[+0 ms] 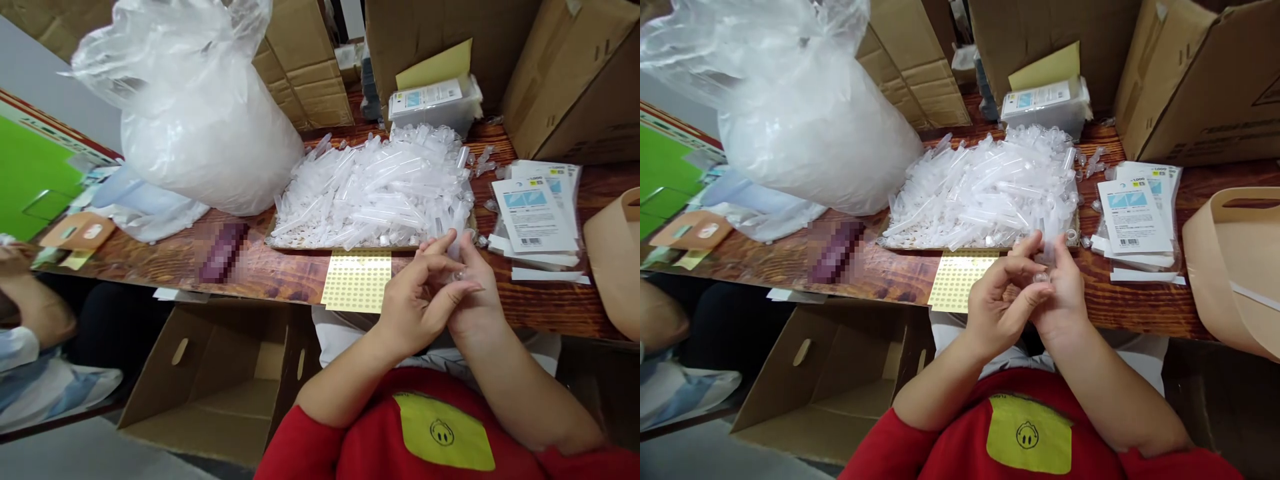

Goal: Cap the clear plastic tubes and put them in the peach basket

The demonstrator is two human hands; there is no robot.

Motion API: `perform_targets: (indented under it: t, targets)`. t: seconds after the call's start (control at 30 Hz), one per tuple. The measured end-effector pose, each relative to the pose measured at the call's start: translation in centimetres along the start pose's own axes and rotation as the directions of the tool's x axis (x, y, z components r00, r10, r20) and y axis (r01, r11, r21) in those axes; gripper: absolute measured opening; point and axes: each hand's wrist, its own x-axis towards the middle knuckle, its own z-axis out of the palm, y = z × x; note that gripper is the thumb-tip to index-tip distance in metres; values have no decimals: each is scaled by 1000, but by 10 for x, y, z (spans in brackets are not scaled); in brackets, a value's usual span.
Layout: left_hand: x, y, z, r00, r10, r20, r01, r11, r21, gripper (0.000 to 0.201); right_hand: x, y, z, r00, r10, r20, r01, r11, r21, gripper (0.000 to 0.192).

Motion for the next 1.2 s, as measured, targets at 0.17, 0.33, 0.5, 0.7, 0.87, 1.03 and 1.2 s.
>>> perform_targets:
  t: [0.17, 0.33, 0.5, 0.7, 0.87, 1.03, 1.2]
  targets:
    - [12, 3, -6, 937, -232, -262, 121, 917, -380, 26, -16, -2, -16, 969, -248, -11, 244, 960, -137, 47]
    - [23, 10, -8, 764, -641, -74, 355, 513, -782, 45, -34, -2, -40, 726, -591, 350, 667, 482, -568, 25]
    - [24, 12, -4, 734, -678, -20, 372, 427, -824, 41, -34, -14, -40, 595, -586, 550, 760, 188, -622, 13]
    - [24, 11, -5, 730, -682, -51, 353, 439, -826, 44, -30, -25, -35, 432, -627, 649, 780, -101, -617, 9]
    - [21, 4, -6, 758, -642, -114, 337, 536, -774, 49, -27, -30, -38, 314, -593, 742, 778, -288, -559, 12]
    - [21, 2, -17, 773, -625, -114, 401, 619, -675, 50, -26, -39, -39, 322, -494, 807, 775, -353, -525, 18]
    - [19, 3, -29, 792, -611, -27, 488, 658, -573, 43, -21, -43, -42, 272, -431, 861, 793, -406, -454, 24]
